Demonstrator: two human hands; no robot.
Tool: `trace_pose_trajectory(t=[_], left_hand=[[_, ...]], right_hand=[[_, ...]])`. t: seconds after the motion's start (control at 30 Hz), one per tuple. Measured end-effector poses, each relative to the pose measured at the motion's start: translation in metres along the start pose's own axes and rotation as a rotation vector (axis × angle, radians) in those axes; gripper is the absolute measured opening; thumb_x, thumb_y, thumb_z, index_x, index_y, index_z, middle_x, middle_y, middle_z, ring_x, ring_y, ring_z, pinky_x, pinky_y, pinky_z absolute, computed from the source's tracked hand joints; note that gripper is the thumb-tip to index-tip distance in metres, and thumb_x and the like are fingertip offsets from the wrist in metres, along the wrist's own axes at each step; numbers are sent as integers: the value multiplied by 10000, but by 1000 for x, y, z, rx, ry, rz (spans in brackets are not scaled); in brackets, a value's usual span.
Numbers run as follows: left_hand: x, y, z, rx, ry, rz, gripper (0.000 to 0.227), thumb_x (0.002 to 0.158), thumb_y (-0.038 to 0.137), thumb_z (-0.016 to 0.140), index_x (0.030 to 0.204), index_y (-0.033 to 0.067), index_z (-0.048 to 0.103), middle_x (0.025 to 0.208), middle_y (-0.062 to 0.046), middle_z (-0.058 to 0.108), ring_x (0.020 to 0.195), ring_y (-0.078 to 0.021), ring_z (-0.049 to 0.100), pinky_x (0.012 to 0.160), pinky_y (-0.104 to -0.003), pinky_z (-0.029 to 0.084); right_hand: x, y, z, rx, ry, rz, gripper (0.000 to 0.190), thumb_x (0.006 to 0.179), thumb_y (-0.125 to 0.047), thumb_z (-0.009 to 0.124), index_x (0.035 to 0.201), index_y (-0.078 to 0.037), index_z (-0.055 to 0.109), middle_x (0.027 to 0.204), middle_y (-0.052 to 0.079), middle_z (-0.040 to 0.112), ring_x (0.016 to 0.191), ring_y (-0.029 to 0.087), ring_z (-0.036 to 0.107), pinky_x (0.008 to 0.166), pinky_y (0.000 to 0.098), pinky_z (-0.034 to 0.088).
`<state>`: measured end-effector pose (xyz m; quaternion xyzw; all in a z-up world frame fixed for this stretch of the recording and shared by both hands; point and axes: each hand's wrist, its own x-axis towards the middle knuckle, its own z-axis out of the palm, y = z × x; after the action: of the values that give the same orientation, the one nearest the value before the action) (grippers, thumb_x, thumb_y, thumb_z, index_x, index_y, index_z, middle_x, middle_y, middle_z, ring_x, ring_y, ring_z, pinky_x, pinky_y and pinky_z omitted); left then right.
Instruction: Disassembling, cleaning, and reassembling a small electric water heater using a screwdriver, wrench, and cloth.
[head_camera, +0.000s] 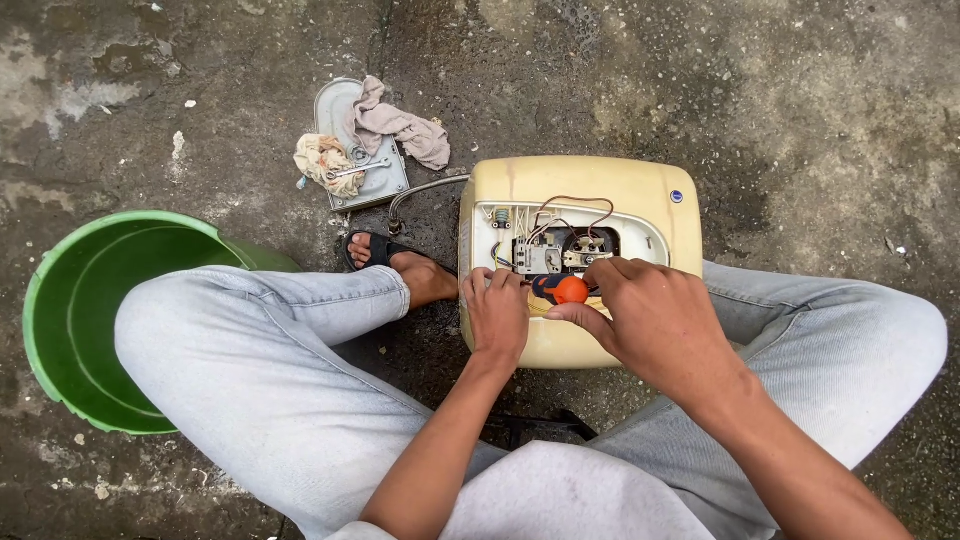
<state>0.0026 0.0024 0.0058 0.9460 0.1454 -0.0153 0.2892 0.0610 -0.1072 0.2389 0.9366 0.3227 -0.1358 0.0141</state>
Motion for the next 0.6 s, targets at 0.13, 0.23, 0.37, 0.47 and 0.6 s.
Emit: trace_pose_trajectory(t=[0.13, 0.23, 0.37, 0.47, 0.6], left_hand=[[3, 0, 3, 44, 31, 49, 174, 850, 130, 763, 976, 13, 790, 983, -83, 741, 1007, -238, 542, 1007, -421, 412], [2, -1, 2, 78, 21, 35, 159, 847, 177, 782, 937, 48, 807, 964, -37, 731, 1012, -230, 524, 1034, -432, 371], [1, -9, 13, 42, 70, 56, 136, 857, 198, 775, 940, 92, 793, 930, -22, 725, 1034, -232, 545, 1042, -458, 376], [-2, -15, 24, 12, 90, 54, 113, 859, 207, 781, 957, 153, 784, 911, 5, 729, 1083, -224, 565, 1051, -472, 380], [1, -19, 33, 3, 74, 44, 114, 874, 201, 758, 975, 155, 784, 907, 15, 718, 1087, -221, 546, 1052, -470, 367]], right_hand=[[1, 1, -15, 40, 2, -51, 671, 868, -548, 664, 1317, -59, 571, 1071, 129, 710, 715, 306, 741, 559, 440, 588], [1, 1, -16, -103, -15, -178, 503, 847, -183, 661, 1345, -158, 595, 1057, 42, 656, 722, 244, 712, 644, 399, 626], [1, 6, -4, -105, -4, -115, 269, 865, -251, 651, 1121, -171, 654, 874, 7, 659, 764, 207, 703, 657, 376, 596], [-1, 6, 0, -75, -13, -54, 298, 950, -467, 630, 1068, -197, 676, 827, -14, 648, 807, 205, 724, 707, 380, 604], [1, 1, -1, -42, -5, 14, 377, 941, -530, 657, 929, -156, 709, 743, 29, 671, 740, 240, 740, 670, 406, 606]])
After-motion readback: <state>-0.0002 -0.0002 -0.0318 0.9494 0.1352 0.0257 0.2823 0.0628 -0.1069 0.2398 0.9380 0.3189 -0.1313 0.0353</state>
